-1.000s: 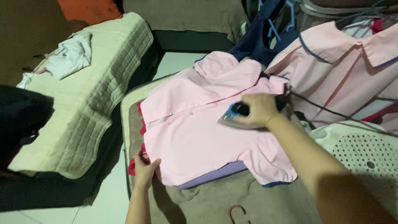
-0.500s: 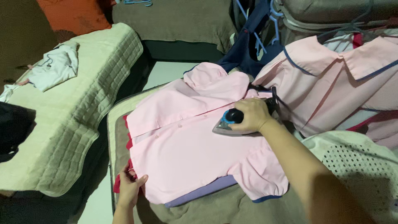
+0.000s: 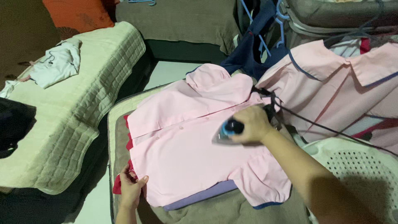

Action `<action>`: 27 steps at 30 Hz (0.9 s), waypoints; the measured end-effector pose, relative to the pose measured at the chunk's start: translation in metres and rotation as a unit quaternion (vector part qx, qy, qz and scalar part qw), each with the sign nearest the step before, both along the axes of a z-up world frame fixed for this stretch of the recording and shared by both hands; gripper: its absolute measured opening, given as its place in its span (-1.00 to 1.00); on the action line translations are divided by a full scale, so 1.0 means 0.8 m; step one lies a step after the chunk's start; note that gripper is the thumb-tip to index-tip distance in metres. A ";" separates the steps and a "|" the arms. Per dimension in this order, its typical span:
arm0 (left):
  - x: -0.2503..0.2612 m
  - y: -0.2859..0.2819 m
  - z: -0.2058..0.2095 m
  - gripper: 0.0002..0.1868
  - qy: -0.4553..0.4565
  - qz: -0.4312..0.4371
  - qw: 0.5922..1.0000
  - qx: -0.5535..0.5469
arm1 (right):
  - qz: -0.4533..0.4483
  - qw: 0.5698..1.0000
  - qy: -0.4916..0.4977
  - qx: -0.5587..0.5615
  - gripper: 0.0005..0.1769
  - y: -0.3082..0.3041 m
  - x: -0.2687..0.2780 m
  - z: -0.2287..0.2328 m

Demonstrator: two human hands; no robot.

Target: The person irons a pink children's outfit on a small ironing board, smoothing the front, sleeves, and back. They then place the garment on a hanger.

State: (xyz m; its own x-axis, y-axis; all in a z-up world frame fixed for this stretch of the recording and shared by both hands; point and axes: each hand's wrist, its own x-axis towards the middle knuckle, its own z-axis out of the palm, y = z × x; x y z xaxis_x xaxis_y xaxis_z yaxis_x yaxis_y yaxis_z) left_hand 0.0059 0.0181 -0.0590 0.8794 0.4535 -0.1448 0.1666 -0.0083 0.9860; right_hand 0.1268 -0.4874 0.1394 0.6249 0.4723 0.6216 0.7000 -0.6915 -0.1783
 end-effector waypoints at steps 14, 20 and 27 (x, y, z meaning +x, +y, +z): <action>-0.002 -0.018 0.003 0.01 -0.008 0.025 1.000 -0.002 | -0.059 0.997 0.042 -0.013 -0.48 -0.001 0.008 0.005; 0.000 -0.020 0.007 0.00 0.005 0.025 0.999 -0.026 | -0.099 0.995 0.005 -0.004 -0.46 -0.009 0.015 -0.009; 0.001 -0.020 0.002 0.01 -0.015 0.018 0.998 -0.059 | -0.185 0.982 0.036 -0.014 -0.50 -0.009 0.022 0.006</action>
